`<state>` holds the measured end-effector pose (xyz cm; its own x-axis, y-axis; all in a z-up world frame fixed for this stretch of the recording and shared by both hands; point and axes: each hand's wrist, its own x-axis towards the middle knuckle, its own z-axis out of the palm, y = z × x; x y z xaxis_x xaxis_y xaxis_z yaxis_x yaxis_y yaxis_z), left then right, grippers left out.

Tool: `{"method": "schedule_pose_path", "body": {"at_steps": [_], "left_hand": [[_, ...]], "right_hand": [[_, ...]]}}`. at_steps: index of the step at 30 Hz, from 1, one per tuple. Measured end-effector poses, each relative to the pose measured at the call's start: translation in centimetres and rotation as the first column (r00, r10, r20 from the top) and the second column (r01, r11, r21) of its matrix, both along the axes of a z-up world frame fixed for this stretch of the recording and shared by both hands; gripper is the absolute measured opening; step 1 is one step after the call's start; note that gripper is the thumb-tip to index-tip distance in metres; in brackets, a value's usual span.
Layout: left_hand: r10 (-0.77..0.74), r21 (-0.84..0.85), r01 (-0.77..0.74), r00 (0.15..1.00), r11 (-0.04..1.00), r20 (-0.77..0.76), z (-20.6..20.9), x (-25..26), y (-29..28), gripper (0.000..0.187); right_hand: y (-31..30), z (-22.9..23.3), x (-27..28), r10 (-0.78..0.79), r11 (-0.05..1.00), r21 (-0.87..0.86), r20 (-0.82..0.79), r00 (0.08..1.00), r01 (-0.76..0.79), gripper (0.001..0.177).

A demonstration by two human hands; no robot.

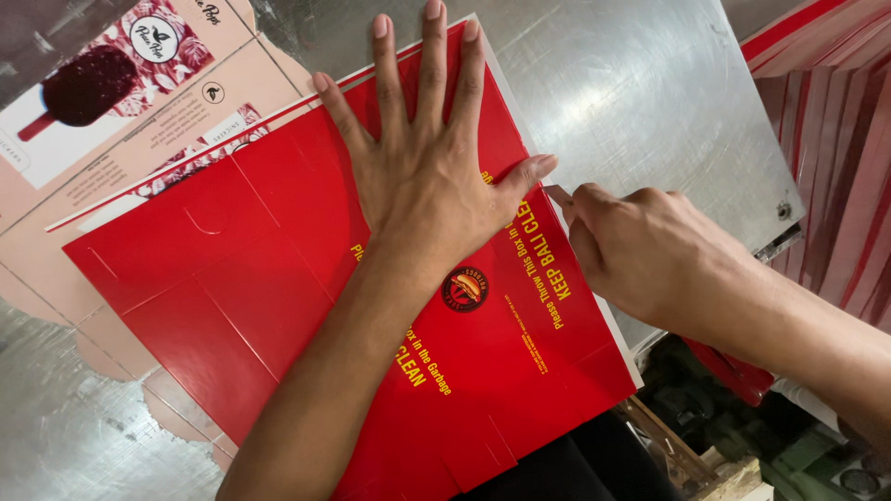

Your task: The person uses a utility knife to cut the edges of red cardboard sheets on a metal table. They then move to a different area to stack the cut sheets and place them on a nearby surface.

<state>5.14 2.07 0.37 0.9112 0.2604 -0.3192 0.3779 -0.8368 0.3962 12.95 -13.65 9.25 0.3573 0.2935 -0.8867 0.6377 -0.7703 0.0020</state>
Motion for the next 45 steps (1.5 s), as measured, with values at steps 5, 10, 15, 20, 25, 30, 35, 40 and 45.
{"method": "schedule_pose_path", "body": {"at_steps": [5,10,15,20,25,30,35,40,45], "left_hand": [[-0.012,-0.021,0.012,1.000,1.000,-0.020,0.0,0.1,0.2,0.120],[-0.010,-0.017,0.010,1.000,1.000,0.010,0.0,0.1,0.2,0.119],[-0.029,0.040,0.028,0.999,0.999,0.037,-0.1,-0.3,0.1,0.119],[-0.073,0.044,0.075,0.997,0.996,-0.040,0.4,-0.1,0.1,0.134],[-0.082,0.058,0.086,0.994,0.995,-0.067,0.4,0.1,0.0,0.138],[-0.065,0.092,0.070,0.997,0.993,-0.050,0.5,0.1,-0.3,0.137],[-0.041,0.030,0.043,0.997,0.999,-0.065,0.6,0.5,-0.4,0.135],[-0.048,0.048,0.045,0.997,0.998,0.067,1.2,0.1,-1.1,0.126],[-0.272,0.021,0.271,0.962,0.962,0.024,1.7,-0.3,-3.5,0.115]], "right_hand": [[-1.8,0.4,-1.0,0.020,0.999,-0.030,0.001,1.000,-0.020,0.027],[-4.3,0.2,-1.5,-0.014,0.997,-0.070,-0.047,0.999,0.011,0.026],[-5.6,-0.2,-1.8,-0.080,0.996,0.047,-0.038,0.996,0.082,0.024],[-7.1,-1.1,-2.0,-0.168,0.962,0.196,-0.118,0.979,0.189,0.027],[-7.7,-1.1,-1.5,-0.210,0.927,0.275,-0.179,0.961,0.254,0.027],[-5.9,2.1,0.7,-0.703,0.705,-0.009,-0.143,0.696,0.710,0.032],[-10.2,1.8,-1.2,-0.726,0.684,-0.050,-0.137,0.674,0.728,0.018],[-13.8,0.8,-5.0,-0.532,0.842,0.024,-0.124,0.837,0.539,0.038],[-14.0,0.9,-6.2,-0.446,0.861,0.218,-0.114,0.888,0.460,0.048]]}}
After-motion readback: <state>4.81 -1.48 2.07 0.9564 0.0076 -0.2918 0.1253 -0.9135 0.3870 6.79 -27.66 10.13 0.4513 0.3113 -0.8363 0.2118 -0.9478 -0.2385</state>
